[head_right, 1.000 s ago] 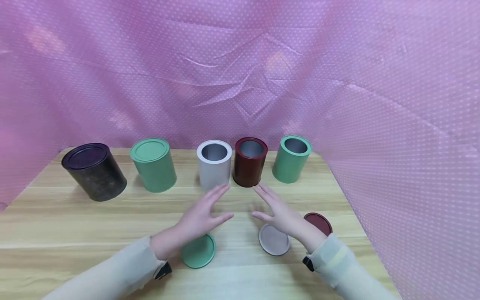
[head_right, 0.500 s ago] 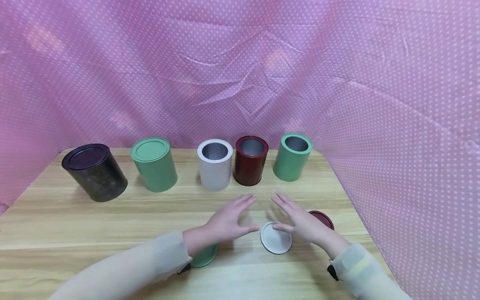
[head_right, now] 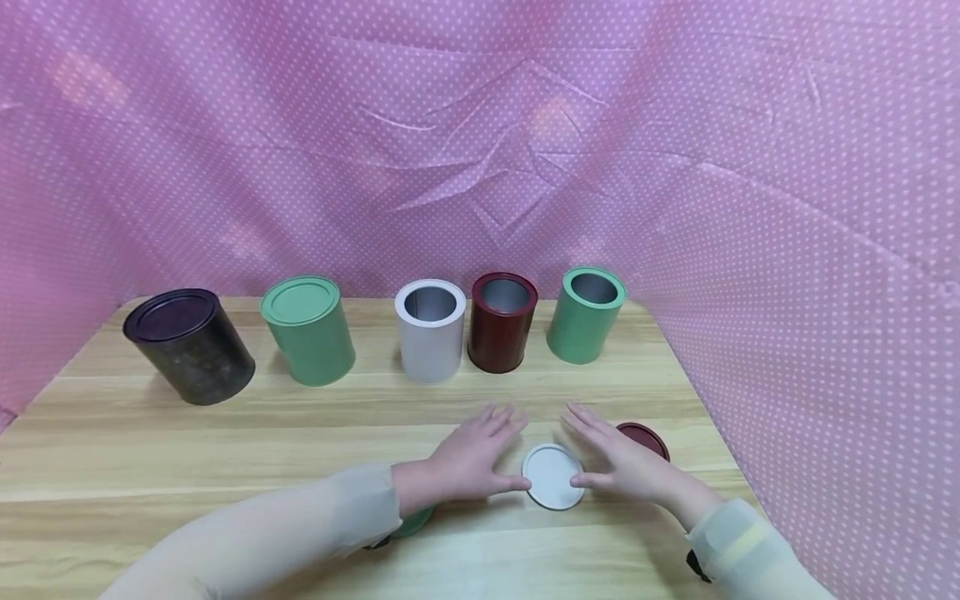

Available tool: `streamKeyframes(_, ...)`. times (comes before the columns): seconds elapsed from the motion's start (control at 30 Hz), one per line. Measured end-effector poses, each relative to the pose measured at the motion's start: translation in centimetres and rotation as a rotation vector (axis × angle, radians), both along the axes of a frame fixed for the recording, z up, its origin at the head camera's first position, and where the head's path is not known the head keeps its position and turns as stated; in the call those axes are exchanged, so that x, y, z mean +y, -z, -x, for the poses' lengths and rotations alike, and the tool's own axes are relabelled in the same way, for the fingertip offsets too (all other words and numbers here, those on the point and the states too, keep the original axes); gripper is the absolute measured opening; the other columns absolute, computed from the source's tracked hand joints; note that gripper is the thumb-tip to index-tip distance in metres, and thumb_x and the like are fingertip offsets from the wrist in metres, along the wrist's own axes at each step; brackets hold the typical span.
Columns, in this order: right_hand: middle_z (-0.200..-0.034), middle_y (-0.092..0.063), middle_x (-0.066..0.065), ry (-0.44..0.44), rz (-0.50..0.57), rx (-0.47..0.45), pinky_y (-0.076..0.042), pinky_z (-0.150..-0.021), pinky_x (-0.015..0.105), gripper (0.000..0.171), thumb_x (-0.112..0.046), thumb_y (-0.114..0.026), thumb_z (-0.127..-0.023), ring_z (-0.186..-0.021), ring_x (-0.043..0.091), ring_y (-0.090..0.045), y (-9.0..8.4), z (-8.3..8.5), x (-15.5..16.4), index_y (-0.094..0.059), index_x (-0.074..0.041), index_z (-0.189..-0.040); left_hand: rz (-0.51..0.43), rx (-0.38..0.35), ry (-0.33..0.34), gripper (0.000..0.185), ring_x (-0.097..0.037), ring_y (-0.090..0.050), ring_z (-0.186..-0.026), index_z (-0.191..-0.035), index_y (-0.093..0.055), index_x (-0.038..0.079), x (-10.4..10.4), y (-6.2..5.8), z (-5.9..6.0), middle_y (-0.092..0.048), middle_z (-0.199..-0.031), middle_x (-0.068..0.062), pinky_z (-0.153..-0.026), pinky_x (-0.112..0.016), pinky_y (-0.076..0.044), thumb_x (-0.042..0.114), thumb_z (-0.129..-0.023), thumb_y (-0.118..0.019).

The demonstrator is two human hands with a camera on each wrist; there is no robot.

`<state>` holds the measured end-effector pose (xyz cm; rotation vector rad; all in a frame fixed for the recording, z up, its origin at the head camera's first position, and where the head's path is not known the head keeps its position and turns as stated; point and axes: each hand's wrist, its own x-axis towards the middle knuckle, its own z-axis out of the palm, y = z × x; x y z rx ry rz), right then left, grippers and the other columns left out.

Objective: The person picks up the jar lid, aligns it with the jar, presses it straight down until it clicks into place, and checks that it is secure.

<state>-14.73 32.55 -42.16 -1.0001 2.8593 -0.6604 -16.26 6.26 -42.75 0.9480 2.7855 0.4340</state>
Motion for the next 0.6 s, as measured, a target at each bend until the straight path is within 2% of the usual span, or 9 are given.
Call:
streamKeyframes(0.03,-0.152,-0.035,0.023,-0.003,0.002,-0.015,-0.026,-0.112,0.022,0.079,-0.037,-0.074,-0.083,-0.138,0.039,-0.035,0.1,-0.1,0.2,-0.040,-0.004,-0.147,0.011,-0.016,0.002,0.086,-0.036,-0.022,-0.147,-0.153,-0.030,0.021,0.1,0.1,0.0,-0.025,-0.159,-0.011,-0.117,-0.051,-0.027,0.065,-0.085,-0.059)
streamKeyframes(0.07,-0.152,-0.034,0.024,-0.010,0.004,-0.030,-0.028,-0.113,0.027,0.079,-0.037,-0.074,-0.083,-0.138,0.041,-0.034,0.2,-0.1,0.3,-0.040,-0.004,-0.147,0.022,-0.029,0.004,0.087,-0.037,-0.020,-0.147,-0.153,-0.029,0.022,0.2,0.1,-0.1,-0.023,-0.160,-0.012,-0.117,-0.053,-0.026,0.066,-0.085,-0.058)
streamKeyframes(0.1,-0.152,-0.033,0.024,-0.015,0.005,-0.042,-0.027,-0.114,0.030,0.080,-0.038,-0.074,-0.083,-0.141,0.037,-0.031,0.3,-0.2,0.4,-0.039,-0.005,-0.147,0.032,-0.041,0.005,0.087,-0.037,-0.019,-0.147,-0.154,-0.028,0.023,0.2,0.2,-0.1,-0.022,-0.161,-0.011,-0.117,-0.053,-0.026,0.067,-0.084,-0.057)
streamKeyframes(0.27,-0.153,-0.031,0.026,-0.047,0.046,-0.108,-0.013,-0.114,0.015,0.086,-0.042,-0.075,-0.080,-0.147,0.008,-0.013,0.7,-0.4,0.9,-0.037,-0.004,-0.148,0.076,-0.069,0.002,0.093,-0.037,-0.014,-0.148,-0.155,-0.024,0.024,0.7,0.2,-0.2,-0.019,-0.161,-0.011,-0.117,-0.054,-0.025,0.071,-0.082,-0.057)
streamKeyframes(0.3,-0.153,-0.030,0.026,-0.055,0.052,-0.121,-0.007,-0.109,0.007,0.088,-0.043,-0.075,-0.079,-0.145,0.002,-0.010,0.9,-0.4,1.1,-0.036,-0.004,-0.148,0.088,-0.067,0.004,0.094,-0.037,-0.014,-0.148,-0.155,-0.024,0.024,0.7,0.3,-0.1,-0.019,-0.162,-0.011,-0.117,-0.054,-0.025,0.072,-0.081,-0.057)
streamKeyframes(0.37,-0.153,-0.028,0.028,-0.073,0.050,-0.146,-0.003,-0.105,0.002,0.093,-0.044,-0.076,-0.078,-0.146,0.003,-0.009,1.2,-0.4,1.3,-0.034,-0.001,-0.148,0.112,-0.068,0.006,0.097,-0.038,-0.013,-0.148,-0.155,-0.023,0.024,0.9,0.4,-0.1,-0.017,-0.162,-0.011,-0.117,-0.054,-0.025,0.073,-0.079,-0.058)
streamKeyframes(0.47,-0.154,-0.025,0.029,-0.088,0.023,-0.160,-0.003,-0.105,0.002,0.097,-0.047,-0.075,-0.077,-0.147,0.009,-0.010,1.5,-0.4,1.5,-0.032,0.000,-0.149,0.135,-0.076,0.012,0.100,-0.039,-0.013,-0.148,-0.155,-0.021,0.024,1.1,0.6,-0.2,-0.016,-0.162,-0.011,-0.116,-0.056,-0.025,0.074,-0.077,-0.060)
streamKeyframes(0.6,-0.155,-0.026,0.025,-0.066,-0.024,-0.168,-0.007,-0.109,0.007,0.098,-0.051,-0.074,-0.076,-0.147,0.028,-0.020,1.6,-0.4,1.3,-0.032,0.000,-0.149,0.144,-0.101,0.020,0.102,-0.040,-0.010,-0.148,-0.155,-0.021,0.024,1.4,0.7,-0.3,-0.014,-0.162,-0.012,-0.116,-0.059,-0.022,0.073,-0.076,-0.062)
